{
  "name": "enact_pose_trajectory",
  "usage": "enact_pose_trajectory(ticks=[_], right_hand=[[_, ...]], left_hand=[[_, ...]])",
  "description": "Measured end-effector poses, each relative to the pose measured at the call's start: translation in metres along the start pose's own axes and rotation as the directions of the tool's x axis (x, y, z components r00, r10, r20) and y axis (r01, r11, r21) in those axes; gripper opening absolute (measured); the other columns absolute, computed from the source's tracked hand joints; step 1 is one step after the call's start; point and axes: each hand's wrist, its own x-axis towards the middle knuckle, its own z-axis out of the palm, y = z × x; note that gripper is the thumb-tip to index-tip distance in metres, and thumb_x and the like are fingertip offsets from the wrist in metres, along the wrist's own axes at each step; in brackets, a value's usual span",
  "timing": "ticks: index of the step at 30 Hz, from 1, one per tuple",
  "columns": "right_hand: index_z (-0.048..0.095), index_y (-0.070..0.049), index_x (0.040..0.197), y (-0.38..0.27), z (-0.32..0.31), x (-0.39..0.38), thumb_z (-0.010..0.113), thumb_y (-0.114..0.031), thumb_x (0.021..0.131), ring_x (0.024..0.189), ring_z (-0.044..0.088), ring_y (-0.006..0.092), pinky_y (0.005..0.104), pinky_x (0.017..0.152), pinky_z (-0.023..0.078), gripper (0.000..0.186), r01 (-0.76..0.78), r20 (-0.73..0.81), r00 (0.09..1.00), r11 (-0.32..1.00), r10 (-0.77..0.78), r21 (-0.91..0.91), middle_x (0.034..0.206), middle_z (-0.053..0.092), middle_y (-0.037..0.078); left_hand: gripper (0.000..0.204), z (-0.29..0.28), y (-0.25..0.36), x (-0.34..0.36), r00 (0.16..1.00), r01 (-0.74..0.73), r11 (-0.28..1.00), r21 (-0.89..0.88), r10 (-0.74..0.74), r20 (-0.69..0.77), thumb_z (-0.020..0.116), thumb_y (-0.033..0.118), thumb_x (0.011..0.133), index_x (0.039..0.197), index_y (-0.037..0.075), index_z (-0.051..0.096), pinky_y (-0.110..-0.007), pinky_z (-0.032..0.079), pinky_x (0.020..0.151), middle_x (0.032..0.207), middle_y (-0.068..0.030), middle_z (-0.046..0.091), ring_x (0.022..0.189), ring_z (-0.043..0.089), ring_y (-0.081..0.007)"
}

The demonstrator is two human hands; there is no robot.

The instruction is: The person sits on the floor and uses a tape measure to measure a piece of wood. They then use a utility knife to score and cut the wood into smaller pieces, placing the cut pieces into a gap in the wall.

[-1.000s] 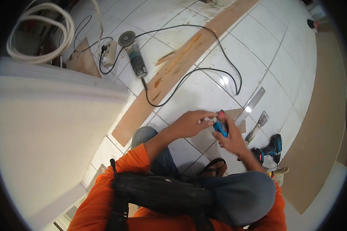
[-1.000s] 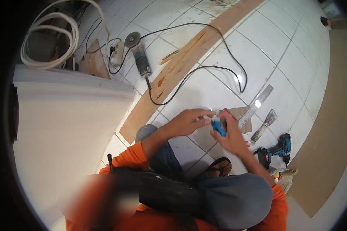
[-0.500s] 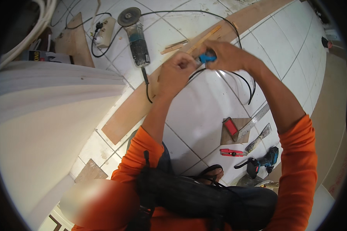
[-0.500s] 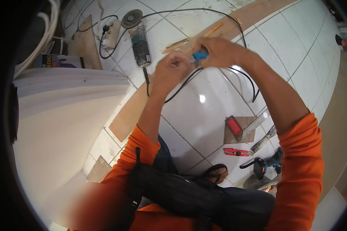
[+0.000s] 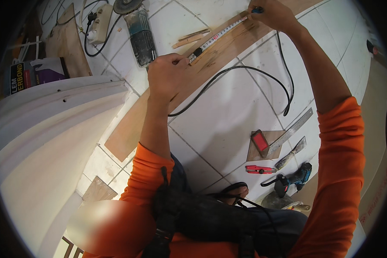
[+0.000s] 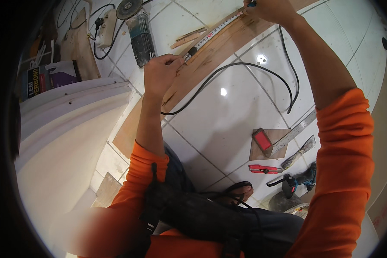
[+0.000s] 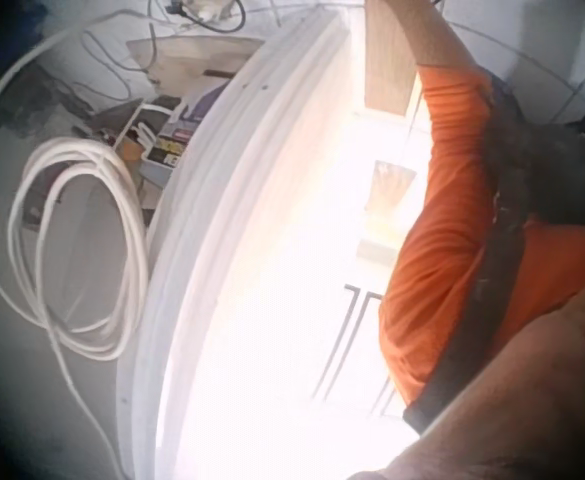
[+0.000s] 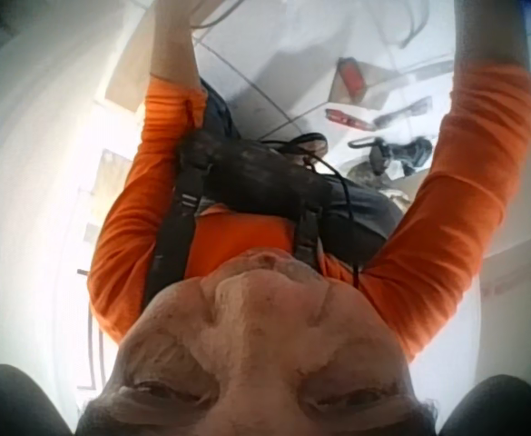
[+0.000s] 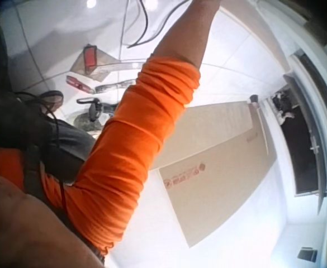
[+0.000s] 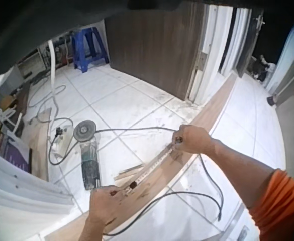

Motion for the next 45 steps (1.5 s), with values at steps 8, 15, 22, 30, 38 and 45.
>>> enact_pose_trajectory(ticks=[8, 15, 22, 30, 38, 45], right_hand=[[0.076, -0.017, 0.094, -0.005, 0.025, -0.007, 0.074, -0.039, 0.082, 0.098, 0.068, 0.0331, 0.0444, 0.084, 0.055, 0.025, -0.035, -0.118, 0.992, 0.997, 0.044, 0.075, 0.098, 0.070, 0.011], [0.077, -0.014, 0.095, -0.007, 0.034, -0.001, 0.074, -0.038, 0.083, 0.099, 0.068, 0.0342, 0.0462, 0.083, 0.056, 0.027, -0.082, -0.172, 0.982, 0.996, 0.076, -0.029, 0.099, 0.070, 0.013], [0.076, -0.014, 0.095, -0.007, 0.046, -0.004, 0.072, -0.035, 0.084, 0.103, 0.067, 0.0343, 0.0476, 0.084, 0.057, 0.024, -0.157, -0.181, 0.973, 0.986, 0.144, -0.059, 0.103, 0.069, 0.014], [0.076, -0.014, 0.096, -0.007, 0.053, -0.002, 0.071, -0.035, 0.085, 0.104, 0.066, 0.0339, 0.0464, 0.085, 0.057, 0.024, -0.157, -0.199, 0.969, 0.986, 0.145, -0.047, 0.104, 0.068, 0.014], [0.075, -0.012, 0.094, -0.004, 0.053, 0.002, 0.070, -0.032, 0.084, 0.101, 0.067, 0.0348, 0.0466, 0.084, 0.057, 0.023, -0.151, -0.176, 0.975, 0.986, 0.137, -0.067, 0.105, 0.068, 0.015], [0.076, -0.013, 0.096, -0.004, 0.055, 0.001, 0.068, -0.033, 0.085, 0.101, 0.067, 0.0346, 0.0465, 0.084, 0.057, 0.024, -0.184, -0.162, 0.972, 0.980, 0.171, -0.070, 0.106, 0.068, 0.015]], left_hand=[[0.023, 0.003, 0.006, -0.001, 0.997, 0.060, 0.985, 0.163, -0.067, 0.032, 0.076, 0.028, 0.087, 0.099, 0.009, 0.082, -0.030, 0.055, 0.068, 0.078, -0.0082, 0.076, 0.067, 0.071, -0.0178], [0.024, 0.010, 0.014, -0.007, 0.997, 0.067, 0.989, 0.128, -0.062, -0.041, 0.077, 0.031, 0.086, 0.101, 0.013, 0.082, -0.032, 0.056, 0.075, 0.087, -0.0078, 0.078, 0.077, 0.074, -0.0207], [0.023, 0.016, 0.013, -0.007, 0.997, 0.018, 0.990, 0.142, -0.006, -0.081, 0.077, 0.032, 0.086, 0.102, 0.016, 0.082, -0.034, 0.057, 0.077, 0.090, -0.0073, 0.078, 0.080, 0.075, -0.0228], [0.023, 0.019, 0.015, -0.009, 0.996, 0.027, 0.991, 0.133, -0.015, -0.090, 0.076, 0.031, 0.087, 0.103, 0.015, 0.081, -0.033, 0.056, 0.074, 0.087, -0.0060, 0.078, 0.077, 0.074, -0.0216], [0.022, 0.022, 0.015, -0.008, 0.995, 0.028, 0.991, 0.127, -0.015, -0.100, 0.077, 0.029, 0.087, 0.102, 0.014, 0.081, -0.032, 0.055, 0.072, 0.083, -0.0052, 0.077, 0.073, 0.072, -0.0200], [0.022, 0.023, 0.015, -0.008, 0.994, 0.025, 0.990, 0.137, -0.011, -0.107, 0.078, 0.029, 0.087, 0.102, 0.015, 0.081, -0.031, 0.055, 0.072, 0.084, -0.0053, 0.077, 0.074, 0.073, -0.0190]])
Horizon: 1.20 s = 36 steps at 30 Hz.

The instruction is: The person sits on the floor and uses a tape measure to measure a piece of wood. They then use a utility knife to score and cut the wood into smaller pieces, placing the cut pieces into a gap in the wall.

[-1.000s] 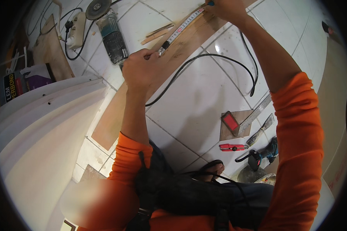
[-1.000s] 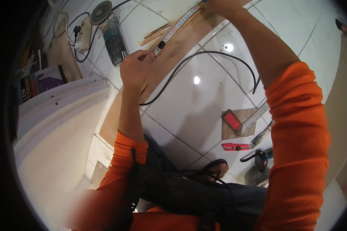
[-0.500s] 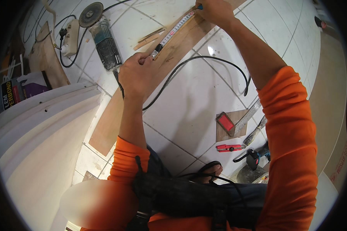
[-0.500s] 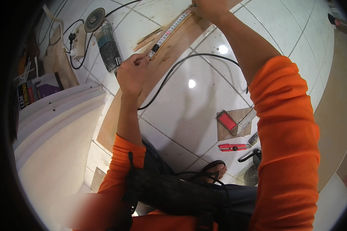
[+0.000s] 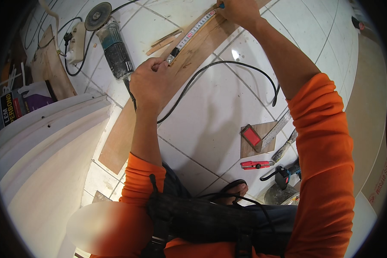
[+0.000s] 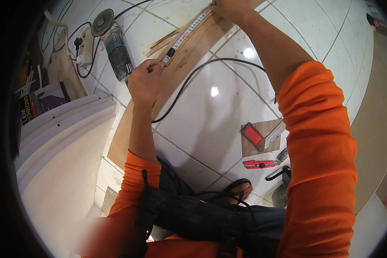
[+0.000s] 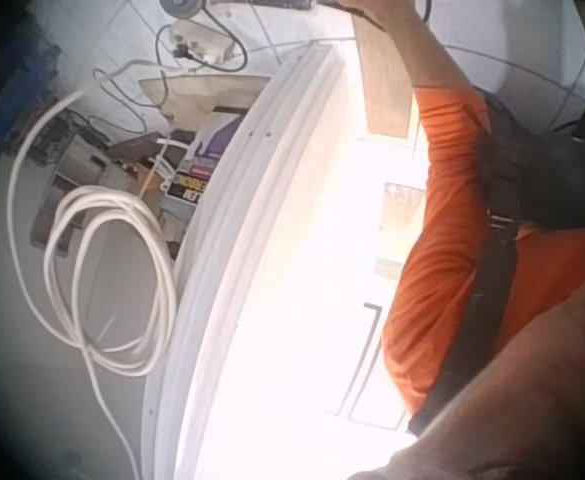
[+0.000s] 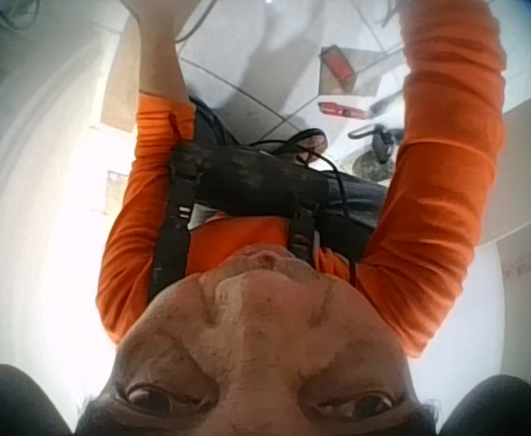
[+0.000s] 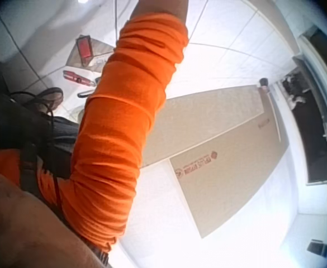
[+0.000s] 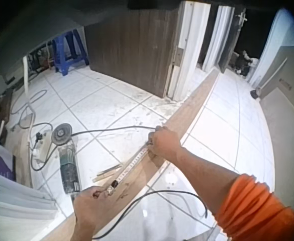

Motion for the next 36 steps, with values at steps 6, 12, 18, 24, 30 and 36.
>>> enact_pose_trajectory(ticks=[6, 12, 18, 24, 30, 36], right_hand=[[0.076, -0.013, 0.096, 0.000, -0.004, -0.005, 0.066, -0.033, 0.087, 0.104, 0.066, 0.0342, 0.0469, 0.084, 0.057, 0.024, 0.004, -0.035, 0.999, 0.999, -0.003, 0.044, 0.107, 0.068, 0.015], [0.076, -0.013, 0.096, 0.001, -0.002, -0.006, 0.066, -0.033, 0.088, 0.103, 0.066, 0.0350, 0.0478, 0.085, 0.056, 0.024, 0.007, -0.044, 0.999, 0.998, -0.004, 0.055, 0.106, 0.068, 0.015], [0.076, -0.011, 0.095, 0.001, -0.001, -0.008, 0.065, -0.032, 0.088, 0.104, 0.066, 0.0358, 0.0480, 0.085, 0.056, 0.024, 0.014, -0.065, 0.998, 0.997, -0.010, 0.071, 0.105, 0.068, 0.016], [0.076, -0.012, 0.096, 0.001, -0.003, -0.007, 0.065, -0.030, 0.089, 0.106, 0.065, 0.0360, 0.0483, 0.087, 0.056, 0.022, 0.009, -0.025, 1.000, 0.996, -0.007, 0.091, 0.107, 0.067, 0.016], [0.076, -0.011, 0.095, 0.000, -0.005, -0.007, 0.066, -0.029, 0.088, 0.105, 0.065, 0.0364, 0.0485, 0.087, 0.056, 0.022, 0.019, -0.044, 0.999, 0.994, -0.014, 0.110, 0.105, 0.068, 0.017], [0.076, -0.011, 0.095, 0.002, -0.005, -0.006, 0.066, -0.030, 0.089, 0.106, 0.065, 0.0366, 0.0489, 0.086, 0.056, 0.022, 0.020, -0.007, 1.000, 0.996, -0.020, 0.086, 0.105, 0.067, 0.018]], left_hand=[[0.021, -0.001, 0.002, -0.002, 1.000, 0.005, 1.000, -0.013, -0.005, -0.009, 0.078, 0.029, 0.087, 0.102, 0.015, 0.081, -0.031, 0.054, 0.073, 0.084, -0.0050, 0.077, 0.073, 0.072, -0.0181], [0.020, -0.004, 0.007, -0.003, 0.999, 0.041, 0.999, -0.013, -0.041, 0.021, 0.077, 0.029, 0.088, 0.102, 0.015, 0.081, -0.031, 0.053, 0.071, 0.081, -0.0040, 0.075, 0.070, 0.069, -0.0170], [0.019, -0.004, 0.005, -0.002, 0.999, 0.044, 0.999, -0.028, -0.044, 0.022, 0.077, 0.028, 0.089, 0.102, 0.014, 0.082, -0.030, 0.053, 0.072, 0.082, -0.0042, 0.076, 0.071, 0.069, -0.0159], [0.019, -0.004, 0.002, 0.001, 0.998, 0.063, 0.994, -0.088, -0.061, 0.022, 0.076, 0.027, 0.089, 0.101, 0.013, 0.081, -0.030, 0.053, 0.072, 0.083, -0.0049, 0.076, 0.072, 0.070, -0.0163], [0.018, -0.001, -0.004, 0.004, 0.998, 0.057, 0.992, -0.112, -0.054, 0.033, 0.076, 0.026, 0.088, 0.099, 0.013, 0.082, -0.031, 0.053, 0.071, 0.082, -0.0051, 0.076, 0.071, 0.070, -0.0163], [0.020, 0.000, -0.002, 0.003, 0.999, 0.052, 0.995, -0.080, -0.051, 0.017, 0.078, 0.027, 0.089, 0.103, 0.013, 0.082, -0.028, 0.053, 0.071, 0.082, -0.0046, 0.076, 0.071, 0.068, -0.0125]])
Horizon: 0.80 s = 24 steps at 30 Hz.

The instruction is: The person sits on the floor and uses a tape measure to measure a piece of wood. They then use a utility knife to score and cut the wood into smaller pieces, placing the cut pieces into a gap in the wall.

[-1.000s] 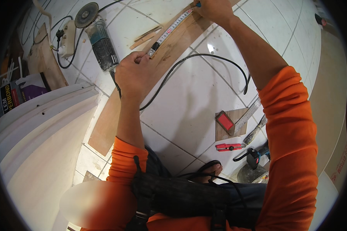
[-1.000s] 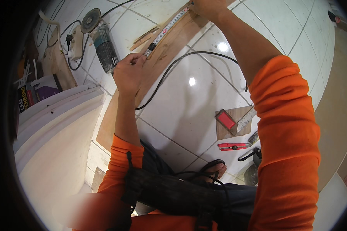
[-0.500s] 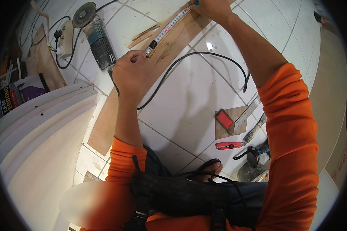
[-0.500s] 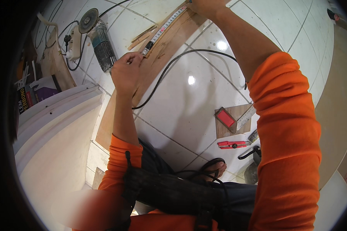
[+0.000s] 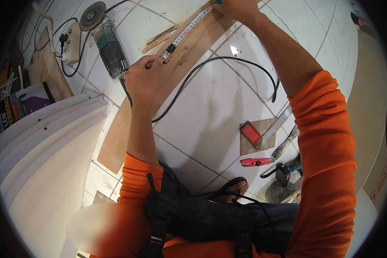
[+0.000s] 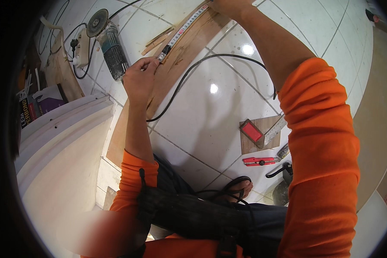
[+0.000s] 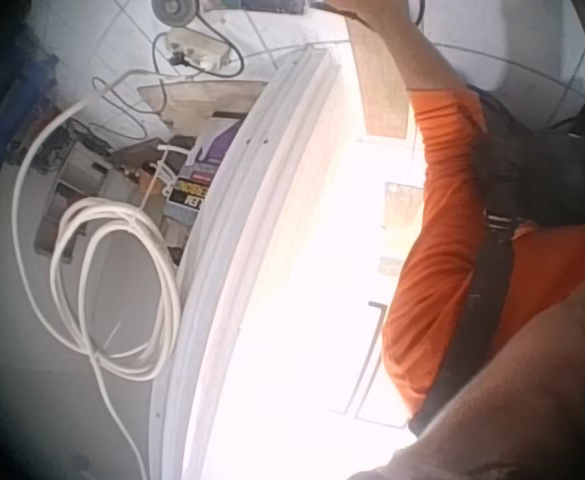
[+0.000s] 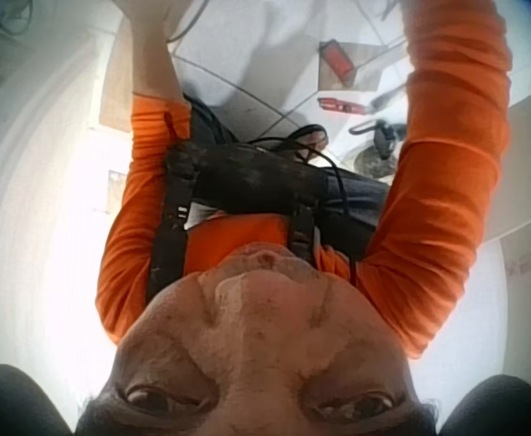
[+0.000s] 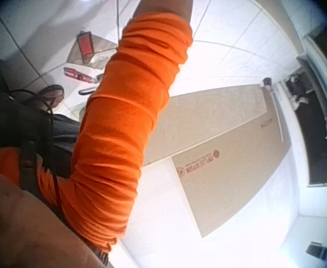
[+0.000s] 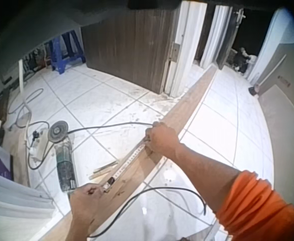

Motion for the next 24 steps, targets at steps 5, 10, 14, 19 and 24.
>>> enact_pose_trajectory(ticks=[5, 10, 14, 19, 24], right_hand=[[0.075, -0.011, 0.097, -0.0001, 0.0033, -0.0020, 0.066, -0.031, 0.090, 0.106, 0.064, 0.0368, 0.0486, 0.087, 0.056, 0.023, -0.017, -0.021, 1.000, 1.000, 0.017, 0.005, 0.107, 0.066, 0.018], [0.075, -0.010, 0.098, -0.0008, 0.0029, -0.0030, 0.065, -0.031, 0.090, 0.106, 0.064, 0.0367, 0.0487, 0.087, 0.056, 0.024, -0.012, -0.028, 1.000, 1.000, 0.013, 0.013, 0.107, 0.066, 0.018], [0.075, -0.009, 0.097, 0.0015, 0.0049, -0.0030, 0.065, -0.031, 0.090, 0.106, 0.064, 0.0368, 0.0489, 0.086, 0.056, 0.025, 0.003, -0.049, 0.999, 1.000, -0.002, 0.012, 0.106, 0.066, 0.018], [0.075, -0.009, 0.096, 0.0014, 0.0063, -0.0023, 0.065, -0.032, 0.090, 0.104, 0.065, 0.0368, 0.0493, 0.085, 0.056, 0.025, 0.002, -0.050, 0.999, 1.000, -0.002, -0.006, 0.104, 0.067, 0.018], [0.075, -0.010, 0.097, -0.0003, 0.0039, -0.0054, 0.065, -0.032, 0.089, 0.104, 0.065, 0.0368, 0.0490, 0.085, 0.056, 0.025, -0.007, -0.039, 0.999, 1.000, 0.008, 0.029, 0.105, 0.067, 0.017]], left_hand=[[0.020, 0.0021, -0.0004, 0.0010, 1.000, 0.026, 1.000, 0.007, -0.026, 0.005, 0.078, 0.028, 0.089, 0.103, 0.014, 0.082, -0.028, 0.052, 0.071, 0.081, -0.0039, 0.076, 0.071, 0.068, -0.0122], [0.021, 0.0011, -0.0010, 0.0019, 0.999, 0.027, 0.999, 0.021, -0.027, 0.017, 0.078, 0.029, 0.090, 0.104, 0.014, 0.082, -0.028, 0.052, 0.071, 0.081, -0.0029, 0.076, 0.071, 0.067, -0.0116], [0.021, 0.0024, -0.0028, 0.0031, 1.000, 0.012, 1.000, 0.021, -0.012, 0.011, 0.078, 0.029, 0.090, 0.104, 0.014, 0.082, -0.028, 0.052, 0.071, 0.081, -0.0025, 0.076, 0.071, 0.067, -0.0113], [0.021, 0.0028, -0.0034, 0.0031, 1.000, 0.026, 0.999, 0.020, -0.026, 0.012, 0.078, 0.029, 0.089, 0.104, 0.014, 0.082, -0.028, 0.052, 0.071, 0.082, -0.0026, 0.076, 0.071, 0.067, -0.0116], [0.020, -0.0024, 0.0000, 0.0025, 1.000, 0.021, 1.000, 0.020, -0.021, 0.021, 0.077, 0.026, 0.090, 0.102, 0.011, 0.081, -0.027, 0.051, 0.068, 0.082, -0.0008, 0.075, 0.070, 0.066, -0.0099]])
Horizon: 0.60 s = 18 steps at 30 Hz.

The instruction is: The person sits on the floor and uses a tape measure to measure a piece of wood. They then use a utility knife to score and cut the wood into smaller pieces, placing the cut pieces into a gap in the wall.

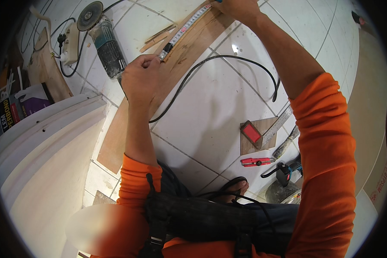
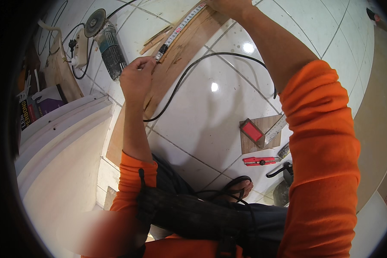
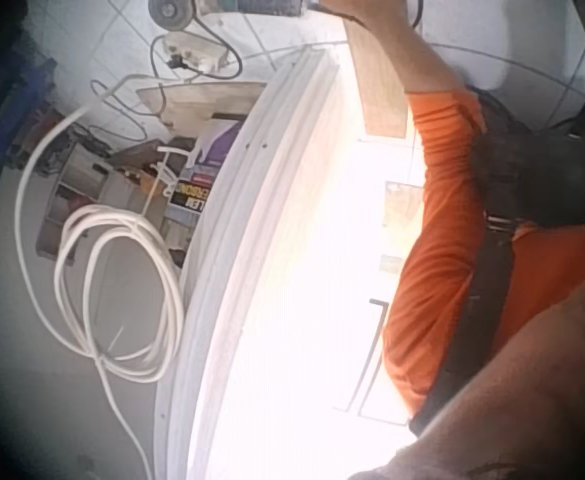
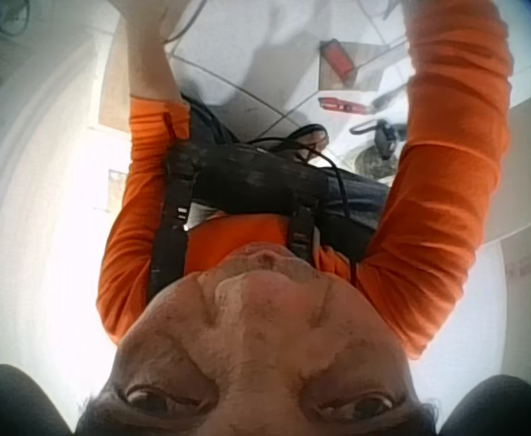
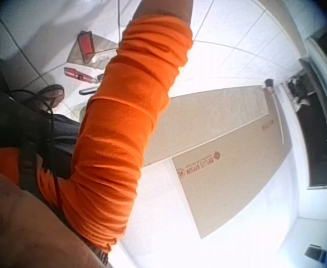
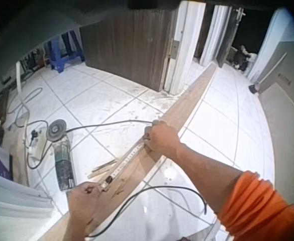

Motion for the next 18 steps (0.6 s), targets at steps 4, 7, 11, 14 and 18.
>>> enact_pose_trajectory(ticks=[4, 7, 11, 14, 18], right_hand=[[0.075, -0.008, 0.094, 0.006, -0.006, -0.007, 0.066, -0.030, 0.087, 0.098, 0.066, 0.0386, 0.0494, 0.083, 0.055, 0.025, 0.034, -0.081, 0.996, 0.995, -0.026, 0.098, 0.099, 0.068, 0.020], [0.073, -0.006, 0.095, 0.004, -0.019, -0.024, 0.072, -0.027, 0.085, 0.094, 0.068, 0.0367, 0.0464, 0.084, 0.055, 0.024, -0.003, 0.042, 0.999, 0.979, -0.006, 0.205, 0.097, 0.070, 0.020], [0.071, -0.010, 0.108, -0.023, -0.043, -0.096, 0.082, -0.035, 0.081, 0.094, 0.069, 0.0329, 0.0421, 0.086, 0.055, 0.039, -0.085, 0.361, 0.932, 0.956, -0.023, 0.279, 0.100, 0.068, 0.019], [0.069, -0.006, 0.110, -0.061, -0.050, -0.166, 0.082, -0.032, 0.081, 0.099, 0.066, 0.0376, 0.0437, 0.089, 0.054, 0.041, -0.307, 0.506, 0.863, 0.806, 0.011, 0.506, 0.105, 0.064, 0.021], [0.059, -0.005, 0.127, -0.101, -0.046, -0.240, 0.078, -0.020, 0.082, 0.115, 0.057, 0.0395, 0.0457, 0.097, 0.052, 0.051, -0.390, 0.620, 0.782, 0.825, 0.063, 0.409, 0.121, 0.055, 0.022]], left_hand=[[0.020, -0.012, 0.008, 0.005, 0.998, 0.002, 0.998, -0.068, 0.002, 0.058, 0.076, 0.023, 0.090, 0.100, 0.007, 0.079, -0.025, 0.049, 0.064, 0.079, 0.0008, 0.071, 0.068, 0.062, -0.0061], [0.018, -0.022, 0.003, 0.010, 0.955, 0.023, 0.977, -0.212, 0.041, 0.294, 0.075, 0.020, 0.090, 0.101, 0.005, 0.077, -0.025, 0.049, 0.064, 0.078, 0.0009, 0.069, 0.068, 0.059, -0.0051], [0.016, -0.025, 0.021, -0.008, 0.846, -0.008, 0.942, -0.335, 0.185, 0.500, 0.075, 0.014, 0.089, 0.102, 0.005, 0.075, -0.024, 0.049, 0.067, 0.077, 0.0007, 0.067, 0.070, 0.058, -0.0066], [0.017, -0.005, 0.034, -0.028, 0.654, -0.186, 0.912, -0.365, 0.392, 0.647, 0.078, 0.012, 0.086, 0.101, 0.004, 0.075, -0.025, 0.050, 0.070, 0.079, 0.0003, 0.067, 0.074, 0.059, -0.0071], [0.021, 0.020, 0.037, -0.049, 0.528, -0.267, 0.926, -0.269, 0.374, 0.763, 0.078, 0.019, 0.087, 0.104, 0.007, 0.075, -0.030, 0.052, 0.073, 0.087, -0.0044, 0.071, 0.077, 0.063, -0.0132]])
